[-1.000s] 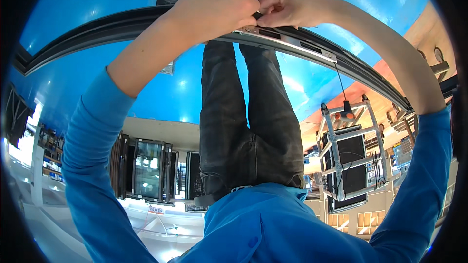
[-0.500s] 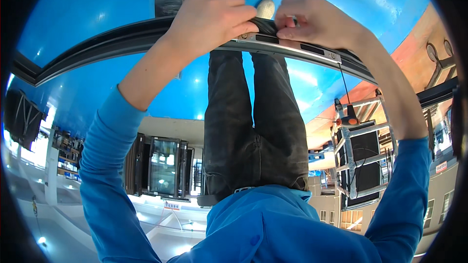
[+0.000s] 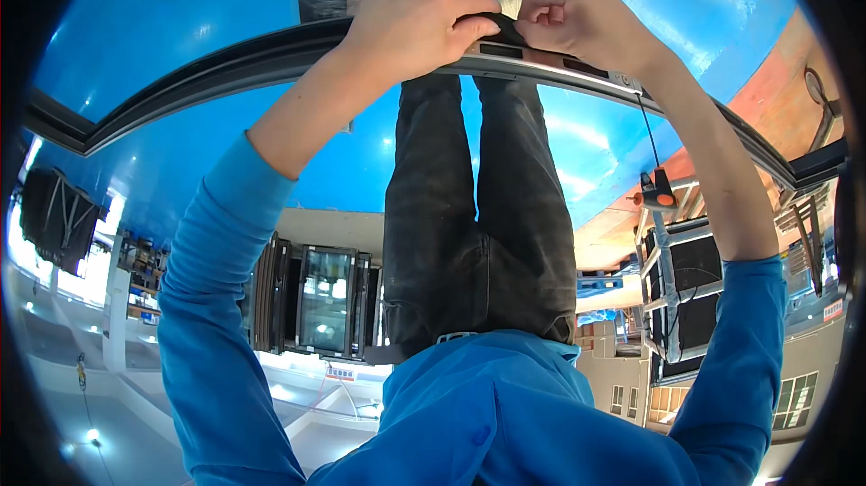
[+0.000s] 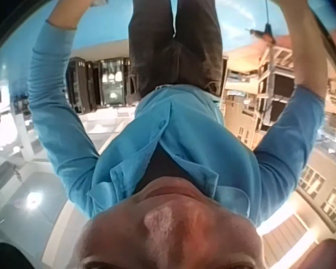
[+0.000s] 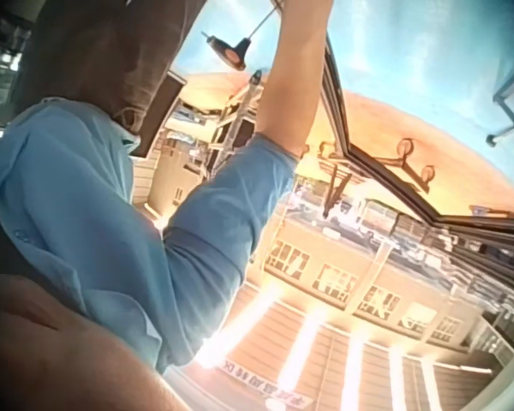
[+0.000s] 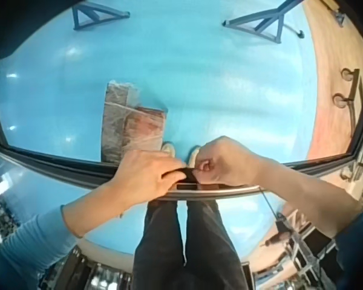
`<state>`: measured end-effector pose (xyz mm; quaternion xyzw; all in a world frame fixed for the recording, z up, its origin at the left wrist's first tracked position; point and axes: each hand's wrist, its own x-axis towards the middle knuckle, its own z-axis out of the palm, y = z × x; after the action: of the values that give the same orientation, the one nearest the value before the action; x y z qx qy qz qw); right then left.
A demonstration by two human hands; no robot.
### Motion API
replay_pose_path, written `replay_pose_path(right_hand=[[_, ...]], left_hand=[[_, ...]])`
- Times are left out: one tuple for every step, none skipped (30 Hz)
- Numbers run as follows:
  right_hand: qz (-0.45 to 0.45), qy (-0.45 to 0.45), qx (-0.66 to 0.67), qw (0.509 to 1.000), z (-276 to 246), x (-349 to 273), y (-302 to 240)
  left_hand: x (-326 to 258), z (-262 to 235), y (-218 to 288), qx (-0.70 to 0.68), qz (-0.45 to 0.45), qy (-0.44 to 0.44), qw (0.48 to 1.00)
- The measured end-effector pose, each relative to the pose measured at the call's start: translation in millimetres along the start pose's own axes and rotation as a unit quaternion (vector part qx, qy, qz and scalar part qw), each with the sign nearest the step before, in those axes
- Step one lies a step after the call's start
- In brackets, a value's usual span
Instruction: Assembling hardware onto a metal door track or frame.
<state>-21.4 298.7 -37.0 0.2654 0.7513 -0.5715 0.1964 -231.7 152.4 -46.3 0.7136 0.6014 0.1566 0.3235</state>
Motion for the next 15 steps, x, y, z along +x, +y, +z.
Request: replay_pose_path(right_hand=[[0.038, -0.018, 0.05, 0.998, -2.0, -3.5, -0.1], [-0.003, 0.003, 0.034, 0.999, -1.7, -6.1, -2.5], [-0.044, 0.024, 0.018, 0.999, -2.0, -12.3, -5.3], [-0.044, 0.027, 0.016, 0.999, -4.6, -20.9, -6.2], [-0.061, 0.047, -0.076, 0.994, -7.3, -28.6, -6.3], [-0.078, 0.065, -0.167, 0.981, -9.2, -32.3, -5.6], [-0.076, 0.066, -0.166, 0.981, -9.6, -35.0, -4.7], [-0.091, 0.058, -0.19, 0.976, -9.9, -36.5, -3.4], [-0.106, 0.05, -0.213, 0.97, -9.9, -37.2, -1.9], [-0.121, 0.043, -0.236, 0.963, -9.6, -37.2, -0.3], [-0.136, 0.035, -0.259, 0.956, -8.9, -36.7, 1.1], [-0.134, 0.037, -0.259, 0.956, -9.5, -37.1, 2.1], [-0.129, 0.037, -0.246, 0.96, -9.9, -36.5, 2.9], [-0.124, 0.038, -0.233, 0.964, -10.1, -35.4, 3.5], [-0.119, 0.039, -0.22, 0.967, -10.5, -34.6, 3.9]], left_hand=[[2.1, -1.4, 3.3, -0.009, -0.008, 0.003, 1.0], [4.2, -4.7, -1.0, -0.001, -0.007, 0.005, 1.0], [6.5, -7.9, -5.4, 0.028, 0.023, 0.001, 0.999], [8.4, -8.2, -5.8, 0.051, 0.055, -0.004, 0.997], [10.1, -8.0, -6.2, 0.074, 0.087, -0.009, 0.993], [11.4, -7.5, -6.6, 0.097, 0.118, -0.015, 0.988], [11.7, -6.7, -4.9, 0.096, 0.119, -0.016, 0.988], [11.8, -5.8, -3.2, 0.1, 0.112, -0.024, 0.988], [11.7, -4.8, -1.5, 0.104, 0.105, -0.032, 0.988], [11.4, -4.1, 0.0, 0.109, 0.097, -0.04, 0.988], [10.8, -3.7, 1.3, 0.114, 0.089, -0.048, 0.988], [11.6, -2.5, 3.1, 0.114, 0.092, -0.049, 0.988], [11.8, -1.6, 5.3, 0.092, 0.07, -0.034, 0.993], [11.7, -0.8, 7.9, 0.071, 0.048, -0.02, 0.996], [11.6, -0.1, 10.2, 0.049, 0.026, -0.005, 0.998]])
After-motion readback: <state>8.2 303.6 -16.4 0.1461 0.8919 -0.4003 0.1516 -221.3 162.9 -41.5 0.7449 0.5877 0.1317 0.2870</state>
